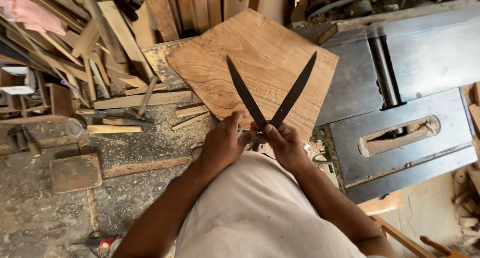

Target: The person measures a large wooden board with a tape measure and then uses a knife to mark curved lines on its surface. The person repeatedly repositions the tape measure and draws arcs across the board.

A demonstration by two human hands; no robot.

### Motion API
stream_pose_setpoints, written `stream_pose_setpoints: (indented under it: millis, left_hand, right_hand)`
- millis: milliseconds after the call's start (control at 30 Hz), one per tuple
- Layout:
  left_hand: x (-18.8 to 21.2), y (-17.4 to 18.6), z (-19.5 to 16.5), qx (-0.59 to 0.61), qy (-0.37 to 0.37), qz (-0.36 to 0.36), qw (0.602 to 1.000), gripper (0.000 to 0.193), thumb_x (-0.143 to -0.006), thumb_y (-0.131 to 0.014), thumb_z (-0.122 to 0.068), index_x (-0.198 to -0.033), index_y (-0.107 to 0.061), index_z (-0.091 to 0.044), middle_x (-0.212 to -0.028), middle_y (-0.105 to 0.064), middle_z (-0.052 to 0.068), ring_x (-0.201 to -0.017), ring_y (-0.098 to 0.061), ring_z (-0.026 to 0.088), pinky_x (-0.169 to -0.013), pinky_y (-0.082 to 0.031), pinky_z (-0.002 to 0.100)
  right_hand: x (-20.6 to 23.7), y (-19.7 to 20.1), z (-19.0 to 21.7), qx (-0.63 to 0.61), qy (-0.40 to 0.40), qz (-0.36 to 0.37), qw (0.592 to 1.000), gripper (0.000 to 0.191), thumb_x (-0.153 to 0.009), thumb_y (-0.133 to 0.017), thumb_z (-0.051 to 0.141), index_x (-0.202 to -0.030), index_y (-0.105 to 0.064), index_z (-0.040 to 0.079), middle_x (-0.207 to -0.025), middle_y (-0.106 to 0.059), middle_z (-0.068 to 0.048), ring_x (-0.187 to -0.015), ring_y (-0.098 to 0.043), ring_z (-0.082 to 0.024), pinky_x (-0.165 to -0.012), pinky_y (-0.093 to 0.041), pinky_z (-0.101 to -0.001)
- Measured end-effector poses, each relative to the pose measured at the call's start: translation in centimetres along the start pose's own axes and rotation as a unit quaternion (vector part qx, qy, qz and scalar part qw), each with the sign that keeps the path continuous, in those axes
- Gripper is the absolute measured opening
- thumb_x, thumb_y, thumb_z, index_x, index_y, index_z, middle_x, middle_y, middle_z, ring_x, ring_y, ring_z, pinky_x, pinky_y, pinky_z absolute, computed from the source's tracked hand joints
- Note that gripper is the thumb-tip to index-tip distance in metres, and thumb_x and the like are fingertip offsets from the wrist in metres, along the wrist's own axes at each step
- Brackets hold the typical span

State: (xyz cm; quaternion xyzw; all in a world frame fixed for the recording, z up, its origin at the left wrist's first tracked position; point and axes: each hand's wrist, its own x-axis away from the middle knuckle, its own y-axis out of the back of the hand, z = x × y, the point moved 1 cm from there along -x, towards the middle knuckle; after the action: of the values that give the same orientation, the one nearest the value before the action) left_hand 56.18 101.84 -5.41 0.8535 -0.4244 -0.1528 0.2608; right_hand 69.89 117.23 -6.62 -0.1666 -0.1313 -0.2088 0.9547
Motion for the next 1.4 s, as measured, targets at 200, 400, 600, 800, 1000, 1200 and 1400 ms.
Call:
stream_pose_setpoints:
  millis: [200, 400, 600, 800, 1000, 1200, 1400]
  left_hand:
    - [4.3, 2.4, 6.7, -0.087, 0.110, -0.019, 0.990, 0.022, -0.096, -0.068, -0.032, -0.101, -0.078, -0.013, -0.091, -0.074, 0.011, -0.073, -0.070, 0.020, -0.065, -0.057, 0.035]
    - [6.9, 8.1, 10.8, -0.043, 0.261, -0.131, 0.955, 0.029, -0.100, -0.065, -0.037, -0.110, -0.076, -0.011, -0.097, -0.073, 0.011, -0.071, -0.069, 0.019, -0.057, -0.055, 0.037]
    - [5.9, 11.6, 10.3, -0.107, 0.147, -0.185, 0.966, 0.037, -0.098, -0.068, -0.042, -0.105, -0.078, -0.008, -0.092, -0.074, 0.016, -0.078, -0.070, 0.027, -0.068, -0.054, 0.042]
    - [6.0, 11.7, 10.0, -0.108, 0.190, -0.136, 0.966, 0.037, -0.095, -0.069, -0.044, -0.107, -0.079, -0.010, -0.092, -0.073, 0.016, -0.075, -0.071, 0.028, -0.067, -0.055, 0.043]
    - [6.3, 11.0, 10.8, -0.105, 0.185, -0.126, 0.969, 0.039, -0.096, -0.069, -0.044, -0.106, -0.078, -0.008, -0.094, -0.074, 0.016, -0.075, -0.072, 0.026, -0.068, -0.055, 0.041]
    - [7.0, 10.7, 11.2, -0.097, 0.156, -0.165, 0.969, 0.036, -0.095, -0.071, -0.040, -0.103, -0.079, -0.006, -0.089, -0.073, 0.017, -0.075, -0.069, 0.025, -0.066, -0.054, 0.041]
    - [7.2, 10.8, 10.9, -0.088, 0.184, -0.129, 0.970, 0.032, -0.096, -0.071, -0.038, -0.104, -0.080, -0.008, -0.086, -0.073, 0.014, -0.069, -0.068, 0.022, -0.063, -0.053, 0.039]
  right_hand:
    - [-1.7, 6.7, 4.3, 0.009, 0.085, -0.047, 0.995, 0.026, -0.109, -0.056, 0.016, -0.118, -0.067, -0.005, -0.119, -0.074, -0.019, -0.107, -0.074, -0.025, -0.097, -0.062, -0.0435]
    - [-3.3, 7.8, 2.6, 0.170, -0.047, -0.101, 0.979, 0.029, -0.107, -0.052, 0.020, -0.109, -0.067, -0.004, -0.096, -0.078, -0.019, -0.083, -0.077, -0.028, -0.077, -0.067, -0.0419]
    - [-3.2, 3.5, -2.2, 0.315, -0.120, 0.070, 0.939, 0.035, -0.104, -0.056, 0.026, -0.091, -0.074, -0.002, -0.079, -0.078, -0.011, -0.075, -0.074, -0.016, -0.072, -0.062, -0.0298]
    - [-3.9, 2.7, -1.6, 0.314, -0.119, 0.120, 0.934, 0.033, -0.104, -0.057, 0.025, -0.090, -0.073, 0.000, -0.079, -0.076, -0.007, -0.073, -0.071, -0.013, -0.069, -0.060, -0.0301]
    - [-3.4, 2.6, -1.1, 0.311, -0.126, 0.118, 0.934, 0.032, -0.104, -0.056, 0.025, -0.093, -0.074, 0.000, -0.083, -0.077, -0.007, -0.076, -0.072, -0.013, -0.072, -0.061, -0.0297]
    - [-3.8, 3.2, 0.1, 0.318, -0.093, 0.121, 0.936, 0.031, -0.104, -0.056, 0.022, -0.094, -0.074, -0.002, -0.081, -0.076, -0.008, -0.076, -0.073, -0.015, -0.072, -0.063, -0.0320]
    - [-4.3, 2.7, 0.3, 0.324, -0.114, 0.162, 0.925, 0.032, -0.104, -0.056, 0.022, -0.092, -0.073, -0.002, -0.079, -0.075, -0.009, -0.077, -0.073, -0.016, -0.072, -0.061, -0.0320]
